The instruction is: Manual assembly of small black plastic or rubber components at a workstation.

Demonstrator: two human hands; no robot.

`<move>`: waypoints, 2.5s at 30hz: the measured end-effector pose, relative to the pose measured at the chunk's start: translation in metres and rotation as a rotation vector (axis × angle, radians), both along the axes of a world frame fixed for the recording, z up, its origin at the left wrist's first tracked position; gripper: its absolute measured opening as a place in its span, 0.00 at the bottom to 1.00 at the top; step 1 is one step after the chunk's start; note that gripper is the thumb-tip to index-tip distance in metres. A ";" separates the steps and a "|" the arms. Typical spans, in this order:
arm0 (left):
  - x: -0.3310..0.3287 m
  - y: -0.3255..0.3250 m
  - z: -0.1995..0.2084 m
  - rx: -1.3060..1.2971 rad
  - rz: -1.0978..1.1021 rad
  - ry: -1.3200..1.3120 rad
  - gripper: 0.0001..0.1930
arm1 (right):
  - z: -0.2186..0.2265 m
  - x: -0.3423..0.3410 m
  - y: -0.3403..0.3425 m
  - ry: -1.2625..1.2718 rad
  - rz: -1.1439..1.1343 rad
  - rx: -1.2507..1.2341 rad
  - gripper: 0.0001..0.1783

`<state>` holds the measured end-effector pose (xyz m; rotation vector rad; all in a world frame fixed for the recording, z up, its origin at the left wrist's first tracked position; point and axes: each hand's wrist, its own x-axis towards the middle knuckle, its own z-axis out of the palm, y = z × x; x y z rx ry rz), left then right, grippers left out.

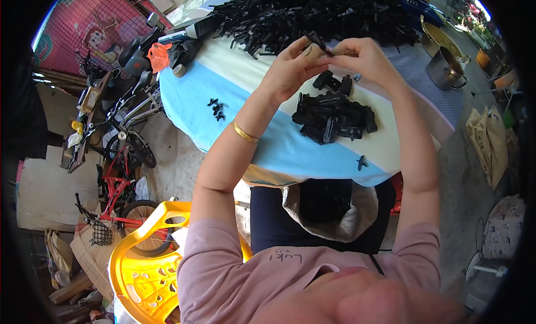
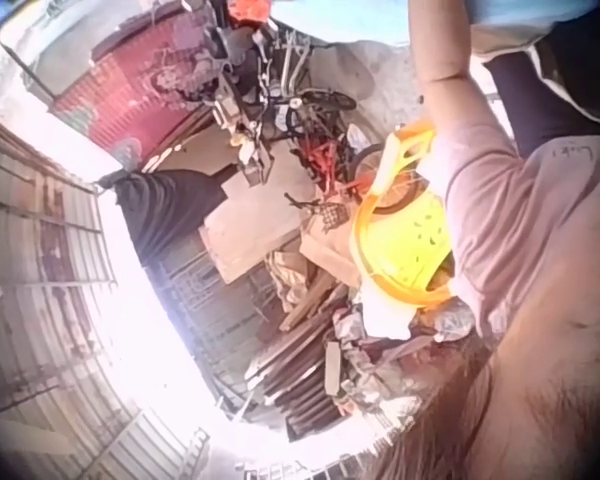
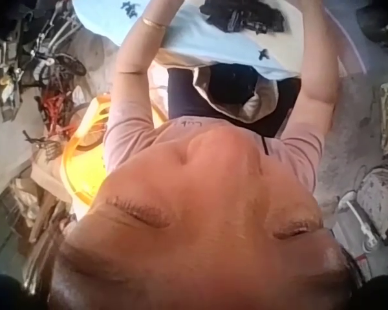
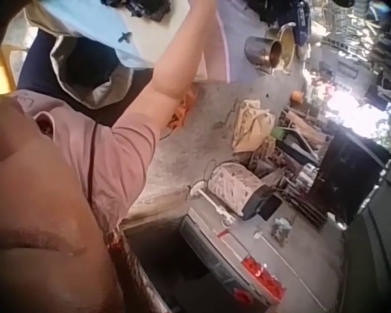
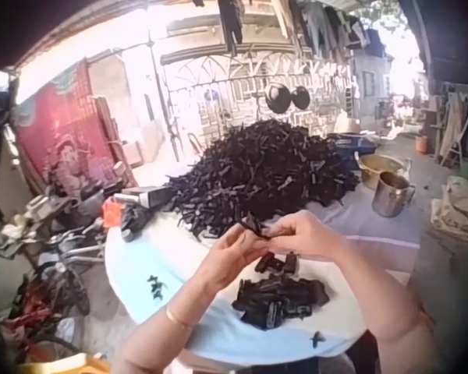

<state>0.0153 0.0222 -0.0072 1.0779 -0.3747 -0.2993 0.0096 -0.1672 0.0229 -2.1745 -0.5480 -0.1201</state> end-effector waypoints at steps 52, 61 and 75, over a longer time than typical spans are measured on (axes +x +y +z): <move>-0.012 -0.005 0.007 0.002 0.266 -0.564 0.11 | -0.009 -0.022 0.037 -0.128 0.026 0.327 0.10; -0.015 -0.012 0.009 0.562 0.501 -0.643 0.21 | -0.005 -0.019 0.031 -0.139 -0.039 0.387 0.09; -0.012 0.014 0.026 0.184 -0.226 -0.419 0.32 | 0.003 -0.004 0.001 0.117 0.142 0.491 0.12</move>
